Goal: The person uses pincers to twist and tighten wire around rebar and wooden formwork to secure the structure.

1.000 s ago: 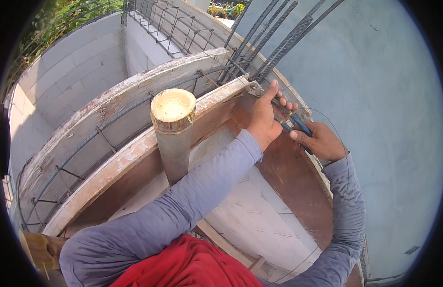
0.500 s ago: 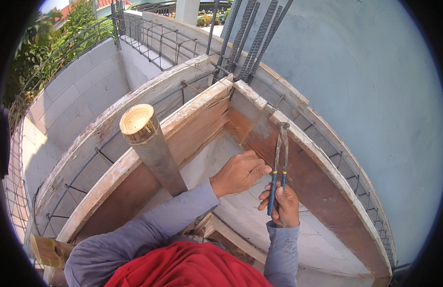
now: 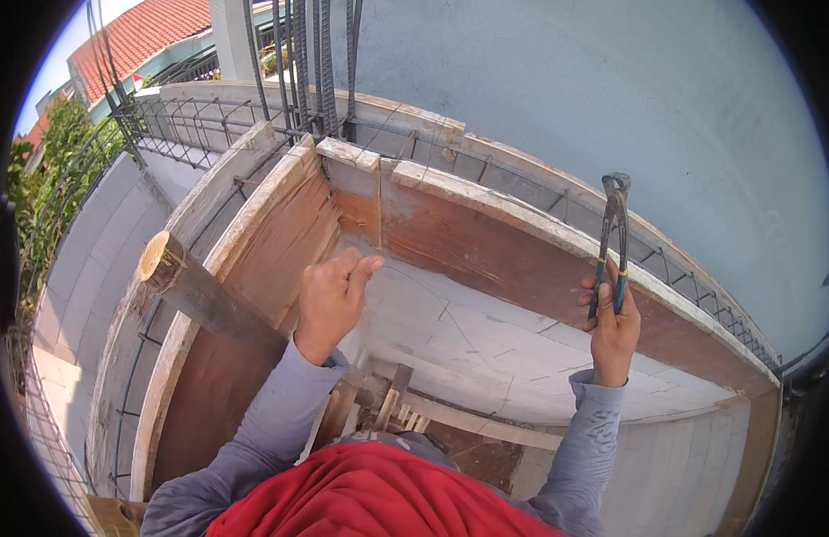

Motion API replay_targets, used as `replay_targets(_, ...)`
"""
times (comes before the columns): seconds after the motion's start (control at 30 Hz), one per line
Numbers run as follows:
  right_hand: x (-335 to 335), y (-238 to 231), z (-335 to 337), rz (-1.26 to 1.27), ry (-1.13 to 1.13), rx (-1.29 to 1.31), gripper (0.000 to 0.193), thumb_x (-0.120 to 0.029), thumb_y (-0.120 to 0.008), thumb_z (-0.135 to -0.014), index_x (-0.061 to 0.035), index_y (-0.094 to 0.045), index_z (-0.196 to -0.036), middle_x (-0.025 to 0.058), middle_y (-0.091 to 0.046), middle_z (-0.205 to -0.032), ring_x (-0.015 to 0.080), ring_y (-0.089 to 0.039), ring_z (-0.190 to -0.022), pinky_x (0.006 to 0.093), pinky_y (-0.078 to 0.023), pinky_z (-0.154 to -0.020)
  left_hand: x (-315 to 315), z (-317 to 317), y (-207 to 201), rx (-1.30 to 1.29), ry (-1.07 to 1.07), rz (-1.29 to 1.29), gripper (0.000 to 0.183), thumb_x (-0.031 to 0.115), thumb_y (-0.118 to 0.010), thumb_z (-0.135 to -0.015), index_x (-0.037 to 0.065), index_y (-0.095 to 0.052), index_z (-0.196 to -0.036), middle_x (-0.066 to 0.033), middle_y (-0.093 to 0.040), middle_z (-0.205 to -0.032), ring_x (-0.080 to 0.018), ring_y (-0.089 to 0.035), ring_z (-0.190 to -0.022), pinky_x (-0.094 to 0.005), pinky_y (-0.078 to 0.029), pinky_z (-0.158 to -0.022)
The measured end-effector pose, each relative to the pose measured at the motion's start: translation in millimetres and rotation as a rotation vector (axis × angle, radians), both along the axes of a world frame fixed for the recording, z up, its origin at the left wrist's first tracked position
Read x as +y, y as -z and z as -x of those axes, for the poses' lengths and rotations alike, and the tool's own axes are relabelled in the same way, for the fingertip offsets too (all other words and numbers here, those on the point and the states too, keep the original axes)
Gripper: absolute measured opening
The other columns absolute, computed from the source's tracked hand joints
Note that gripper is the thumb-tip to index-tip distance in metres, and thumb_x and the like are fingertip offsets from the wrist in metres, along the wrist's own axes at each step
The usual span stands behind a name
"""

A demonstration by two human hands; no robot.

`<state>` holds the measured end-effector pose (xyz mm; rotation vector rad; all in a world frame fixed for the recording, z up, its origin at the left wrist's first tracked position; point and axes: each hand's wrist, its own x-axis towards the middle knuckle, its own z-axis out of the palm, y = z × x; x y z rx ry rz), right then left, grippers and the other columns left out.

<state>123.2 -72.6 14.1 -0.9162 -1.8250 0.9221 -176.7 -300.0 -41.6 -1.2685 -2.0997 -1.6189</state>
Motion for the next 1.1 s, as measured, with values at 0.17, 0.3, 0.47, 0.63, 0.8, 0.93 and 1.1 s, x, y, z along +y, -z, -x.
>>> replay_targets(0.17, 89.7, -36.7, -67.8, -0.367, 0.383, -0.494, 0.04, -0.029, -0.058, -0.106, -0.0093, -0.061, -0.141, 0.0114, -0.072, -0.093, 0.0222, -0.068, -0.077, 0.035, -0.054, -0.068, -41.6, 12.0, -64.7, -0.836, 0.306, -0.427, 0.039, 0.041, -0.066, -0.103, 0.005, -0.069, -0.086, 0.0064, -0.053, -0.063, -0.0006, -0.031, -0.048, -0.0239, -0.02, -0.043)
replay_targets(0.3, 126.5, -28.3, -41.5, -0.759, 0.503, -0.796, 0.038, -0.034, -0.059, -0.104, -0.0093, -0.065, -0.132, 0.0172, -0.069, -0.107, 0.0375, -0.071, -0.089, 0.0469, -0.056, -0.075, -26.5, 2.0, -61.2, -0.663, 0.144, -0.345, 0.037, 0.037, -0.068, -0.102, 0.001, -0.074, -0.092, 0.0005, -0.068, -0.081, -0.0046, -0.048, -0.061, -0.0231, -0.038, -0.056)
replay_targets(0.47, 119.0, -25.0, 5.8, -0.608, 0.524, -0.971, 0.048, -0.048, -0.062, -0.1, -0.0089, -0.07, -0.126, 0.0188, -0.064, -0.12, 0.0404, -0.07, -0.101, 0.0515, -0.056, -0.08, -15.5, -4.0, -36.5, -0.501, 0.016, -0.366, 0.036, 0.036, -0.069, -0.102, 0.002, -0.077, -0.094, 0.0046, -0.059, -0.071, -0.0034, -0.041, -0.059, -0.0233, -0.031, -0.055)
replay_targets(0.63, 84.6, -46.7, 14.6, -0.87, 0.344, -0.926, 0.061, -0.062, -0.062, -0.096, -0.0078, -0.075, -0.121, 0.0192, -0.067, -0.108, 0.0405, -0.069, -0.099, 0.049, -0.056, -0.083, -22.2, 1.9, -30.3, -0.528, -0.023, -0.445, 0.032, 0.032, -0.07, -0.102, 0.0, -0.078, -0.097, -0.0016, -0.073, -0.087, -0.0085, -0.058, -0.08, -0.0252, -0.047, -0.073)
replay_targets(0.8, -6.1, -19.0, 46.3, 0.018, -0.634, -0.326, 0.104, -0.092, -0.039, -0.085, -0.0021, -0.072, -0.126, 0.0148, -0.073, -0.121, 0.0258, -0.069, -0.112, 0.0396, -0.055, -0.09, -18.1, 6.9, -25.4, -0.488, -0.138, -0.37, 0.034, 0.033, -0.07, -0.101, 0.0, -0.078, -0.099, -0.0026, -0.074, -0.089, -0.0092, -0.063, -0.085, -0.0263, -0.051, -0.079)
replay_targets(0.93, -67.9, 38.1, 61.9, 0.625, -1.271, 0.194, 0.109, -0.088, -0.049, -0.083, 0.0043, -0.055, -0.141, 0.0237, -0.068, -0.128, 0.0296, -0.07, -0.113, 0.0357, -0.057, -0.088, -0.4, 2.9, -20.4, -0.389, -0.142, -0.387, 0.035, 0.033, -0.07, -0.102, 0.0, -0.077, -0.099, -0.0029, -0.074, -0.089, -0.0097, -0.063, -0.083, -0.0276, -0.051, -0.078)
replay_targets(1.1, -90.8, 57.3, 73.8, 0.988, -1.065, 0.637, 0.037, -0.029, -0.057, -0.106, -0.0014, -0.055, -0.131, 0.0156, -0.072, -0.097, 0.0296, -0.073, -0.087, 0.0358, -0.058, -0.07, 2.6, 11.6, 12.4, -0.33, -0.219, -0.303, 0.036, 0.034, -0.068, -0.102, 0.0, -0.077, -0.098, -0.0026, -0.073, -0.085, -0.0087, -0.059, -0.078, -0.0276, -0.049, -0.073)
